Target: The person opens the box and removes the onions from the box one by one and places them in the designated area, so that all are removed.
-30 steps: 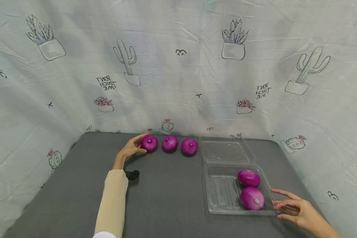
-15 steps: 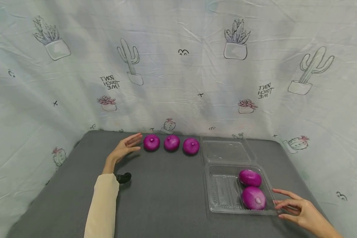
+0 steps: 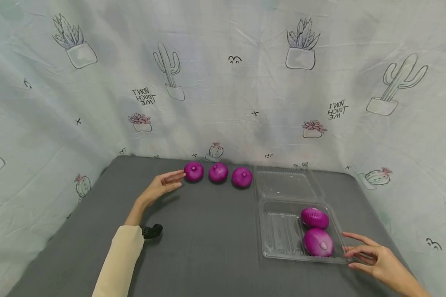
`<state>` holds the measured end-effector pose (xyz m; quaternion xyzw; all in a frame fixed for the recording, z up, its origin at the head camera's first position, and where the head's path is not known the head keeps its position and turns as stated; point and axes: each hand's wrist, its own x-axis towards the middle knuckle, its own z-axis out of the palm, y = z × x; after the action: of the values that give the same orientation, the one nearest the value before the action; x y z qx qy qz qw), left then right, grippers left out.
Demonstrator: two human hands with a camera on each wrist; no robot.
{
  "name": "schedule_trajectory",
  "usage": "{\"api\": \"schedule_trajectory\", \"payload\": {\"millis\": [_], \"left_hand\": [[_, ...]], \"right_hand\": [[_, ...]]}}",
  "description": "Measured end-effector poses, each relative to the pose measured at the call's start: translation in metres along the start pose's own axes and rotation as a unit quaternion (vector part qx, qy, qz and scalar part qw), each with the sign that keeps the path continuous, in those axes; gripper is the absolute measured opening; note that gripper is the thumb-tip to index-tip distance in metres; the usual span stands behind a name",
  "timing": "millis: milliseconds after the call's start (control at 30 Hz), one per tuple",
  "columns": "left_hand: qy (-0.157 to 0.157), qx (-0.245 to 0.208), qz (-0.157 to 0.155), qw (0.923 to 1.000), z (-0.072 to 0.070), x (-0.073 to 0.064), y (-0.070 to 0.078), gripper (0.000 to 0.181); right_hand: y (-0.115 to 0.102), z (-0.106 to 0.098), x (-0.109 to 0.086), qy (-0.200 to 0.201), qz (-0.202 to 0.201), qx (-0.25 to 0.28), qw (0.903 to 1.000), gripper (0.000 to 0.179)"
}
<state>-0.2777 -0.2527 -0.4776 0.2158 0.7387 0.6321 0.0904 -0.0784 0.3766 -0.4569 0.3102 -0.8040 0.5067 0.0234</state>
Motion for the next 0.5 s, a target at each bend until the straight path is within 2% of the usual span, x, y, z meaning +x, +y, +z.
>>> {"api": "schedule_trajectory", "payload": {"millis": [167,267,400,500], "left_hand": [[-0.013,-0.012,0.003,0.9998,0.019,-0.004,0.014,0.051],[-0.004,-0.008,-0.002,1.0,0.033,-0.005,0.026,0.05],[0.009,0.023,0.0,0.9997,0.057,-0.007,0.047,0.048],[-0.002,0.034,0.004,0.9994,0.079,-0.007,0.064,0.046]], "right_hand": [[0.0,-0.001,-0.002,-0.007,0.001,-0.002,1.0,0.035],[0.001,-0.001,-0.003,-0.004,0.001,-0.016,0.9999,0.034],[0.002,-0.001,-0.002,0.001,0.006,-0.03,0.9995,0.032],[0.001,-0.001,-0.001,0.001,0.009,-0.025,0.9996,0.031]]}}
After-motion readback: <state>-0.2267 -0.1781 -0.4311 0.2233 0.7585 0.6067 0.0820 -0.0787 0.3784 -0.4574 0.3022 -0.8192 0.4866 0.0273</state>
